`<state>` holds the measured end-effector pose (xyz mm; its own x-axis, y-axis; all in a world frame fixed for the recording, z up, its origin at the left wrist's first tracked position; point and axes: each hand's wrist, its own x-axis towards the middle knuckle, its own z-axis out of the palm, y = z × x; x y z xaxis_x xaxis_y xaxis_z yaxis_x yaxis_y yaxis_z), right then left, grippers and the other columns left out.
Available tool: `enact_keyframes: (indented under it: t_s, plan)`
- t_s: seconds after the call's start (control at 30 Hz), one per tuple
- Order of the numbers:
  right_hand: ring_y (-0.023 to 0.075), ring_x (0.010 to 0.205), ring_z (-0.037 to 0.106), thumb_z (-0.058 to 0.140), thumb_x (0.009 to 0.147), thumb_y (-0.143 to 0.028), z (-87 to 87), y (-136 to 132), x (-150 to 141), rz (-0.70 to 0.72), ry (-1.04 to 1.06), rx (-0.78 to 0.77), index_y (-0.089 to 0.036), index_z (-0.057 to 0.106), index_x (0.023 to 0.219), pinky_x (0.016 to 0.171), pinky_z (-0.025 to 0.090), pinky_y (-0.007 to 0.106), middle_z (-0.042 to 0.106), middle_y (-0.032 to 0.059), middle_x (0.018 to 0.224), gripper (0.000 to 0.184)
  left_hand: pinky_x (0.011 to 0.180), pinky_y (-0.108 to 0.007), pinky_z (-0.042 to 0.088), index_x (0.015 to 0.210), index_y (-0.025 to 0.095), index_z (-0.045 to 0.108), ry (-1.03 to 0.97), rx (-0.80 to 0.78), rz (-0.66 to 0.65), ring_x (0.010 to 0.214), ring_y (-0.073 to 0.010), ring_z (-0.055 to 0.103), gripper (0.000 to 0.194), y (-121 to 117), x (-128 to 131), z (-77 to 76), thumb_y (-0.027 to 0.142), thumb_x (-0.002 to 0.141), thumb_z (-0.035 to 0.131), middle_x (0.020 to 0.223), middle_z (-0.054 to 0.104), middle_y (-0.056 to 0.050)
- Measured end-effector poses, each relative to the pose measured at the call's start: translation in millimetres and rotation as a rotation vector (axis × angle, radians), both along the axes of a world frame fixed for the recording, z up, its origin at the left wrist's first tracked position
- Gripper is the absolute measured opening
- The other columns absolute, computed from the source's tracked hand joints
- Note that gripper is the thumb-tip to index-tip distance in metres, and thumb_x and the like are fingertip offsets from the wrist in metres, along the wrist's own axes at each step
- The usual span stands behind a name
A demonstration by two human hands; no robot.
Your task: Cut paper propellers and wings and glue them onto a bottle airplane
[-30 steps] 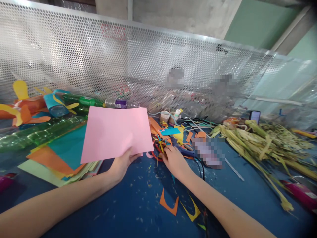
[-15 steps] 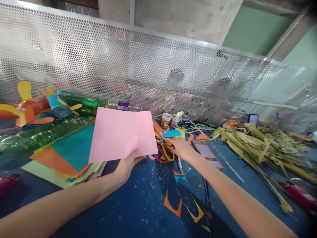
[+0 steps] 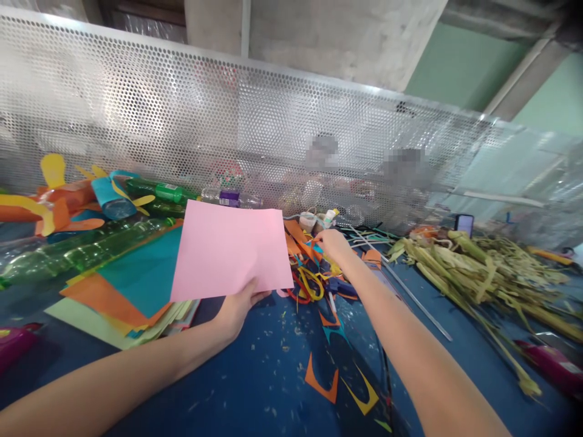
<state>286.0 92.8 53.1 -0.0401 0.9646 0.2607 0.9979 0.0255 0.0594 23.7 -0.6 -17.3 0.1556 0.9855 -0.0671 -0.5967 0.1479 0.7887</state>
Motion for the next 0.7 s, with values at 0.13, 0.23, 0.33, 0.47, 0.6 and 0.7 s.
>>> enact_keyframes:
  t_s: [0.13, 0.23, 0.33, 0.47, 0.6, 0.7]
  plan:
    - [0.0279, 0.095, 0.061, 0.039, 0.087, -0.018, -7.1, 5, 11, -0.101, -0.004, 0.022, -0.012, 0.067, 0.102, 0.082, 0.041, 0.033, 0.068, 0.0172, 0.097, 0.033, 0.084, -0.044, 0.053, 0.125, 0.015, 0.047, 0.012, -0.014, 0.021, 0.095, -0.0257, 0.062, 0.049, 1, 1, -2.3, 0.016, 0.078, 0.061, 0.113, 0.062, -0.014]
    - [0.0263, 0.098, 0.06, 0.038, 0.088, -0.019, -15.2, 5, 15, -0.113, -0.001, -0.03, -0.013, 0.065, 0.108, 0.085, 0.04, 0.033, 0.067, 0.0157, 0.103, 0.034, 0.083, -0.042, 0.054, 0.123, 0.015, 0.048, 0.032, 0.003, 0.021, 0.099, -0.0262, 0.06, 0.046, 2, 2, -4.4, 0.017, 0.079, 0.06, 0.116, 0.06, -0.014]
    - [0.0233, 0.098, 0.061, 0.053, 0.08, -0.024, -19.0, 2, 13, -0.057, 0.008, -0.139, -0.023, 0.065, 0.108, 0.083, 0.041, 0.029, 0.068, 0.0075, 0.104, 0.031, 0.082, -0.041, 0.055, 0.123, 0.016, 0.049, 0.041, -0.01, 0.028, 0.101, -0.0263, 0.06, 0.045, 3, 2, -4.4, 0.017, 0.079, 0.06, 0.118, 0.059, -0.014]
    - [0.0218, 0.097, 0.06, 0.065, 0.07, -0.027, -8.7, -6, 10, -0.011, 0.015, -0.221, -0.027, 0.061, 0.113, 0.08, 0.042, 0.025, 0.067, 0.0028, 0.105, 0.043, 0.081, -0.041, 0.055, 0.123, 0.015, 0.048, 0.03, -0.031, 0.032, 0.096, -0.025, 0.062, 0.045, 2, 2, -1.9, 0.015, 0.079, 0.06, 0.118, 0.058, -0.014]
    - [0.0211, 0.091, 0.063, 0.059, 0.075, -0.024, 7.0, -22, -1, -0.049, 0.006, -0.255, -0.021, 0.064, 0.107, 0.074, 0.043, 0.024, 0.068, 0.0069, 0.101, 0.033, 0.079, -0.042, 0.056, 0.12, 0.015, 0.05, 0.007, -0.031, 0.059, 0.092, -0.0244, 0.063, 0.043, 2, 2, 0.2, 0.013, 0.079, 0.06, 0.116, 0.06, -0.013]
    - [0.0242, 0.08, 0.065, 0.045, 0.085, -0.035, 6.8, -43, -23, -0.072, -0.006, -0.283, -0.013, 0.069, 0.086, 0.067, 0.044, 0.028, 0.069, 0.0139, 0.086, 0.032, 0.081, -0.043, 0.055, 0.117, 0.015, 0.052, -0.021, -0.03, 0.065, 0.089, -0.0233, 0.064, 0.038, 2, 2, -0.2, 0.012, 0.079, 0.058, 0.112, 0.062, -0.011]
